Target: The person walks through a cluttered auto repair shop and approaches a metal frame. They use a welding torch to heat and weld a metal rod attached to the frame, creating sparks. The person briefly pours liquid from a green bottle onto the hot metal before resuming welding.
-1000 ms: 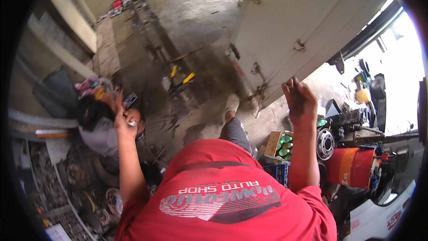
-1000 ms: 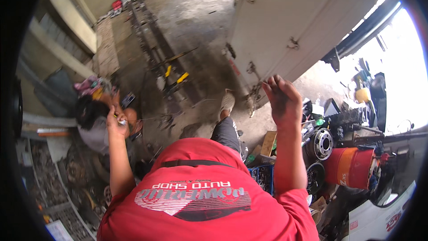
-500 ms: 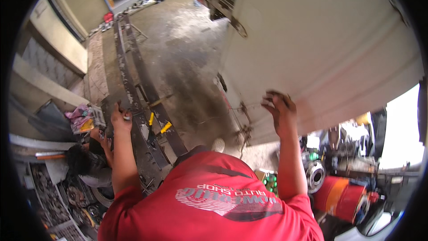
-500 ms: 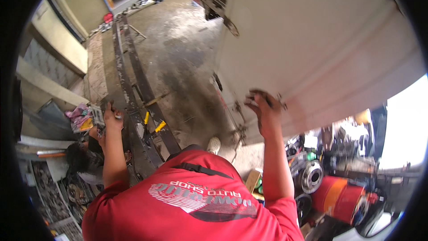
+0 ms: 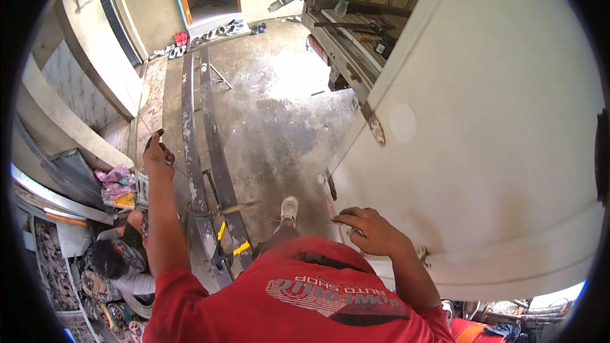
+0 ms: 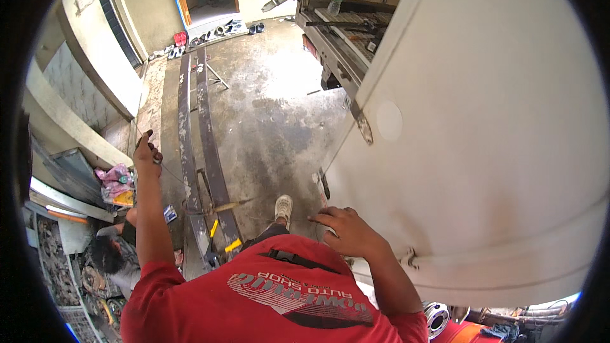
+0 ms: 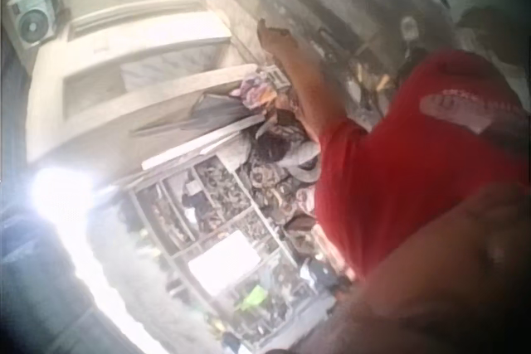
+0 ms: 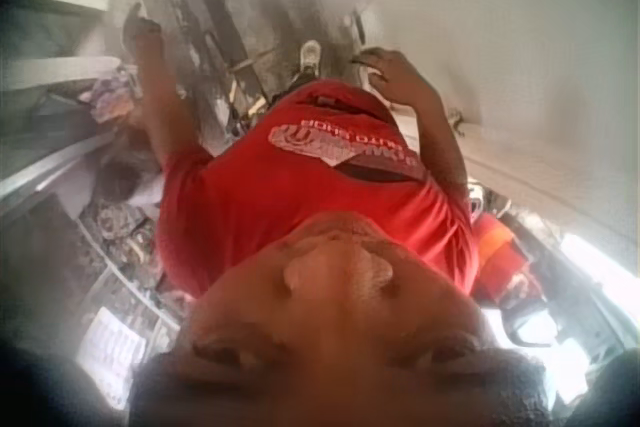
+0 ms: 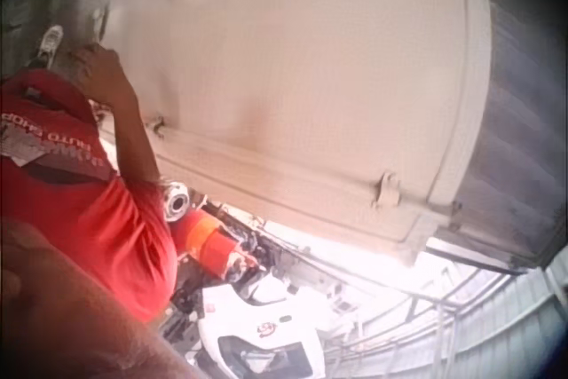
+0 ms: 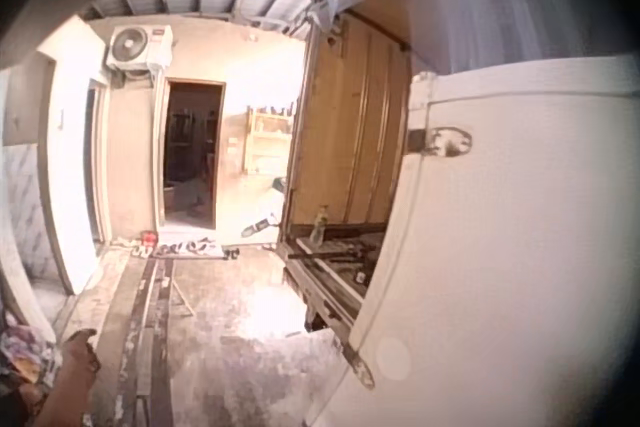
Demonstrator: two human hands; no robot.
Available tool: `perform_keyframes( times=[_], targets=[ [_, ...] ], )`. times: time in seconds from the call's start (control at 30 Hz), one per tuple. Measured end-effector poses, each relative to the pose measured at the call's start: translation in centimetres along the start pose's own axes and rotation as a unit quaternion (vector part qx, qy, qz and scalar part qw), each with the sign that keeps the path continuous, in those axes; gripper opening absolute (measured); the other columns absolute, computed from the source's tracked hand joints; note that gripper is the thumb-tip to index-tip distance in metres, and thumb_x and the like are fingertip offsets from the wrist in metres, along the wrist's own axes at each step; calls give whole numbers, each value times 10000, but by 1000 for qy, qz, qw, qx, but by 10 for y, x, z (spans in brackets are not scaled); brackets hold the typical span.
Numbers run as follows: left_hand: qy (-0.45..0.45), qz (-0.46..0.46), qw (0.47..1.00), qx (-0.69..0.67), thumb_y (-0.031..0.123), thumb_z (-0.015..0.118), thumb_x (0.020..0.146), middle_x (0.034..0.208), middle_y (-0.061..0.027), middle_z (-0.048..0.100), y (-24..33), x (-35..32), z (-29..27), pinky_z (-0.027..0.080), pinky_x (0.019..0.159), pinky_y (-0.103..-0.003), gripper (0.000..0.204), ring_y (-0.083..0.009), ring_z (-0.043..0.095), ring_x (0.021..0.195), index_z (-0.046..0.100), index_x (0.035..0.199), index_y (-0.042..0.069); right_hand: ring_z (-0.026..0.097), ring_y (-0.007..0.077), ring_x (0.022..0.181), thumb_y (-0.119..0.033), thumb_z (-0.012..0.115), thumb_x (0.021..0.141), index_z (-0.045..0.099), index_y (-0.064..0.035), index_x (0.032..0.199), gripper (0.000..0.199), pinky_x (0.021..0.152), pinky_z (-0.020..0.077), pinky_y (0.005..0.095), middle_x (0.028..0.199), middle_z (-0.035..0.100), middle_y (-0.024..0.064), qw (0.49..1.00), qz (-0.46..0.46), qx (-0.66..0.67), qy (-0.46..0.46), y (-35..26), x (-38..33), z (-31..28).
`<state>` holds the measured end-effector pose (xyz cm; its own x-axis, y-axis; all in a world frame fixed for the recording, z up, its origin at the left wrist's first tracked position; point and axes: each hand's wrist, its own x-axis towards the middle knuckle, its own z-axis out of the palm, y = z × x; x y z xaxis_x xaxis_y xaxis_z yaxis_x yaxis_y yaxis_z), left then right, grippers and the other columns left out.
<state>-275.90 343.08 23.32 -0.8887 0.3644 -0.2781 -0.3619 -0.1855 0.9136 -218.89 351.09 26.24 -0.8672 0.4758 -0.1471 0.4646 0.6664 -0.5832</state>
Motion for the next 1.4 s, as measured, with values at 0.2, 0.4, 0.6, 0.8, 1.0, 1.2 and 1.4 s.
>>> perform_keyframes(
  times=[0.2, 0.4, 0.6, 0.8, 1.0, 1.2, 1.4],
  targets=[
    [47, -88, 993, -65, 280, 548, 1070, 756, 23, 353, -60, 121, 44, 294, 488, -297, 287, -110, 312, 569, 661, 1266, 102, 656, 369, 945, -486, 667, 940, 691, -97, 1060, 408, 848, 512, 486, 955, 692, 143, 991, -12, -62, -117, 88, 198, -32],
    [79, -91, 987, -102, 292, 544, 1080, 779, 22, 355, -70, 180, 81, 307, 506, -304, 287, -115, 312, 587, 664, 1272, 116, 689, 380, 953, -535, 539, 1031, 747, -126, 1113, 466, 867, 533, 462, 950, 742, 150, 974, 37, -96, -200, 116, 342, -95],
    [109, -148, 976, -121, 288, 553, 1069, 725, 25, 373, -107, 236, 102, 317, 492, -295, 270, -114, 348, 555, 675, 1252, 132, 600, 230, 1309, -320, 535, 1089, 600, -153, 1457, 410, 1114, 453, 376, 1406, 655, 79, 928, -89, 265, -247, 100, 458, -158],
    [-67, -273, 956, 82, 174, 638, 946, 695, -41, 525, -239, 246, 162, 414, 475, -357, 183, -207, 490, 514, 728, 1096, 121, 632, 219, 1244, -296, 515, 1103, 608, -36, 1395, 403, 1096, 474, 374, 1312, 678, 119, 761, -236, 599, -81, 50, 564, -224],
    [-440, -265, 851, 111, 167, 674, 965, 718, 6, 504, -346, 226, 316, 330, 419, -270, 265, -120, 426, 503, 660, 1224, 114, 349, 105, 540, -414, 507, 1085, 506, -104, 837, 397, 547, 358, 310, 656, 359, -23, 612, -140, 777, 27, 59, 631, -279],
    [-488, -188, 815, 251, 374, 549, 1050, 890, -58, 636, -290, 267, 377, 395, 500, -293, 459, -153, 529, 645, 616, 1410, 98, 264, 116, 476, -398, 514, 1081, 448, -132, 788, 401, 488, 278, 326, 608, 313, -17, 578, -167, 764, 233, 155, 704, -360],
    [-601, -158, 707, 337, 656, 420, 1041, 924, -14, 642, -140, 368, 450, 432, 631, -281, 663, -127, 535, 762, 715, 1175, 77, 558, 189, 697, -284, 652, 1024, 581, -89, 935, 225, 711, 514, 362, 744, 545, 24, 552, -110, 686, 462, 246, 778, -409]
  ],
)
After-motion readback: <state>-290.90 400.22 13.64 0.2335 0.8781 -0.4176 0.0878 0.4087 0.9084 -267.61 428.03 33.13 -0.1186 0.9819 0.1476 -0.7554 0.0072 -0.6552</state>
